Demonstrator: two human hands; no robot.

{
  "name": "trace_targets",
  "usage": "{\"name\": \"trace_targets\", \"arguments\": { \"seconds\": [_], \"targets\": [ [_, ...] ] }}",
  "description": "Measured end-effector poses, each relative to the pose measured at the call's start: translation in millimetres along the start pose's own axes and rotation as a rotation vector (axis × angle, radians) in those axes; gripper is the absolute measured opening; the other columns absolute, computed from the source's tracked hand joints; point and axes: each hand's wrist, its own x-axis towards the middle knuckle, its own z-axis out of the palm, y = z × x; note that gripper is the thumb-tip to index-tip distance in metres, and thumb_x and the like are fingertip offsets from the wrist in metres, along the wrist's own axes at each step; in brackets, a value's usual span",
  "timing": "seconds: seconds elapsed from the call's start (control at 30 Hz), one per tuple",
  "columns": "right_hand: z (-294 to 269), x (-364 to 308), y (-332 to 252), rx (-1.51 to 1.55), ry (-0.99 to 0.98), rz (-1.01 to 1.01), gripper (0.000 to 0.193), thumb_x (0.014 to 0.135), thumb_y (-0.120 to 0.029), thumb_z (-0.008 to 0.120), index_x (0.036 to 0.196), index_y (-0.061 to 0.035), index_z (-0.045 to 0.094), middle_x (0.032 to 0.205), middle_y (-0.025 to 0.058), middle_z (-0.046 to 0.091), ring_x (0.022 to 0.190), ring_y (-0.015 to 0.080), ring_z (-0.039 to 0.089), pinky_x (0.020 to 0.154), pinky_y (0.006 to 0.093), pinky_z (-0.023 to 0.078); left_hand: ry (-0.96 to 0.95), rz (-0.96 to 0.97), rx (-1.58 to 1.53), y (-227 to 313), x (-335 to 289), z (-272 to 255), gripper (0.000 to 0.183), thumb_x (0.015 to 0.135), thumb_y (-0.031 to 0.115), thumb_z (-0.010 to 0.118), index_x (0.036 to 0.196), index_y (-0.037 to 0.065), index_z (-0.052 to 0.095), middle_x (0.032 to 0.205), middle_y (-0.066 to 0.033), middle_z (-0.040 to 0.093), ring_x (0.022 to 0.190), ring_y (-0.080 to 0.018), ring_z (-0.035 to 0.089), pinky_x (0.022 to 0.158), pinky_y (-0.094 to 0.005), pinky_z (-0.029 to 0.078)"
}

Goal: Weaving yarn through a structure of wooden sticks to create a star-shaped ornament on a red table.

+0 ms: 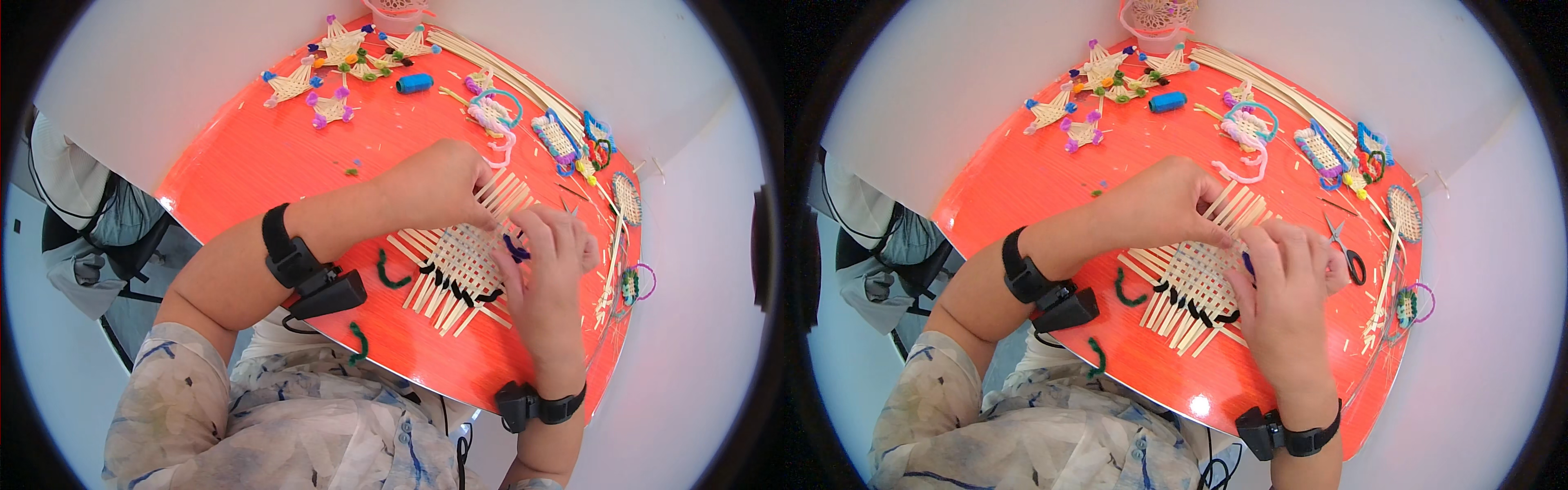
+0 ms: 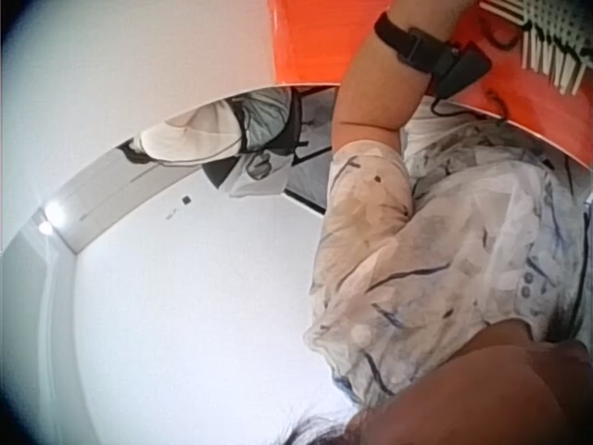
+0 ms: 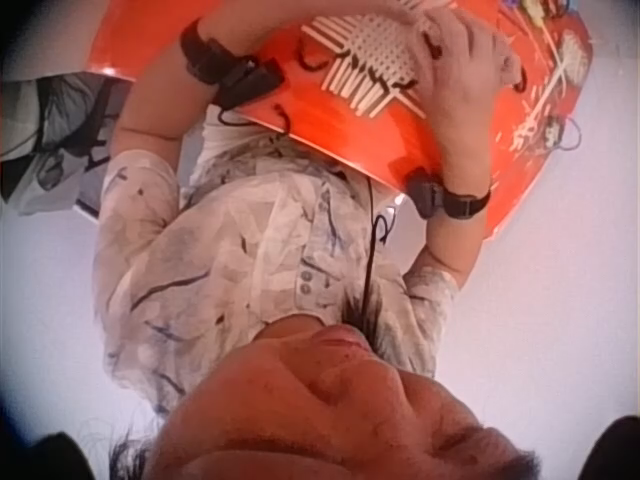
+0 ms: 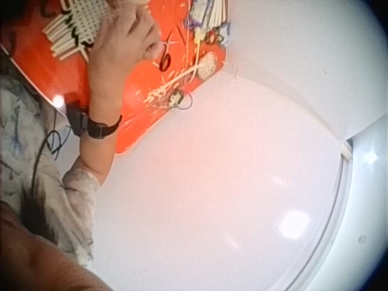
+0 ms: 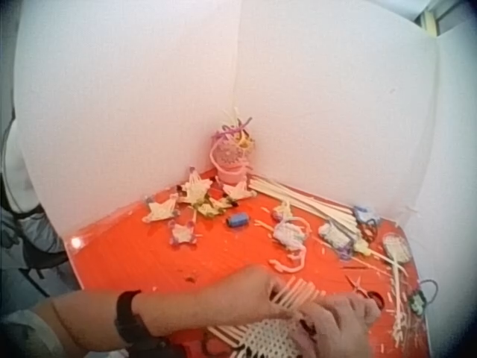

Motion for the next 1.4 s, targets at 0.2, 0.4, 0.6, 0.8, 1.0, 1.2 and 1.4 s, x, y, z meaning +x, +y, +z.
{"name": "trace_targets", "arguments": {
  "seconds": [0.2,0.4,0.6,0.8,1.0,1.2,1.4],
  "targets": [
    [-13,1,4,-0.093,0.004,0.011,0.041,0.068,-0.012,0.079,0.105,-0.0114,0.060,0.113,0.0038,0.056,0.114,0.0272,0.049,0.095,0.0441,0.027,0.006,-0.069,0.019,0,1,-5,0.022,0.073,0.020,0.081,0.081,0.000,0.073,0.068,-0.0100,0.069,0.060,-0.0137,0.063,0.059,-0.0302,0.049],
    [-13,3,1,-0.088,0.006,0.022,0.034,0.068,-0.012,0.079,0.098,-0.0117,0.063,0.098,0.0027,0.061,0.112,0.0251,0.051,0.097,0.0453,0.025,0.021,-0.060,0.085,3,0,-8,0.021,0.073,0.019,0.080,0.079,0.001,0.073,0.067,-0.0101,0.068,0.059,-0.0139,0.063,0.058,-0.0304,0.049],
    [-14,2,-1,-0.129,-0.045,0.029,0.029,0.070,-0.011,0.078,0.095,-0.0125,0.063,0.089,0.0000,0.060,0.108,0.0229,0.053,0.098,0.0472,0.025,0.046,-0.026,0.082,-1,0,-5,0.020,0.073,0.019,0.080,0.076,0.001,0.072,0.064,-0.0089,0.066,0.057,-0.0138,0.061,0.056,-0.0307,0.047],
    [-8,0,5,-0.093,-0.048,-0.001,0.025,0.072,-0.007,0.075,0.095,-0.0124,0.065,0.084,-0.0004,0.058,0.102,0.0212,0.055,0.097,0.0468,0.027,0.058,-0.036,0.064,-1,-1,-4,0.019,0.073,0.018,0.080,0.073,0.001,0.071,0.062,-0.0087,0.065,0.056,-0.0138,0.060,0.055,-0.0307,0.046],
    [-6,0,5,-0.046,0.004,0.002,0.018,0.074,-0.007,0.074,0.088,-0.0110,0.064,0.081,0.0000,0.056,0.093,0.0197,0.056,0.095,0.0439,0.030,0.031,-0.005,0.069,4,-2,-3,0.020,0.073,0.017,0.080,0.076,-0.001,0.071,0.063,-0.0097,0.065,0.056,-0.0137,0.060,0.055,-0.0308,0.047],
    [-5,1,2,-0.148,-0.032,0.013,0.016,0.075,-0.009,0.074,0.084,-0.0108,0.062,0.080,0.0007,0.054,0.088,0.0201,0.054,0.091,0.0431,0.031,-0.016,0.028,0.009,5,-2,5,0.018,0.074,0.015,0.078,0.080,-0.001,0.071,0.064,-0.0108,0.065,0.058,-0.0124,0.061,0.056,-0.0298,0.047],
    [-12,6,-2,-0.125,0.139,-0.017,0.017,0.083,-0.013,0.069,0.098,-0.0104,0.061,0.096,0.0022,0.057,0.092,0.0199,0.052,0.089,0.0410,0.033,-0.141,-0.092,-0.227,-6,4,4,0.015,0.077,0.013,0.079,0.084,0.001,0.074,0.073,-0.0048,0.070,0.065,-0.0082,0.062,0.062,-0.0266,0.049]
  ]
}}
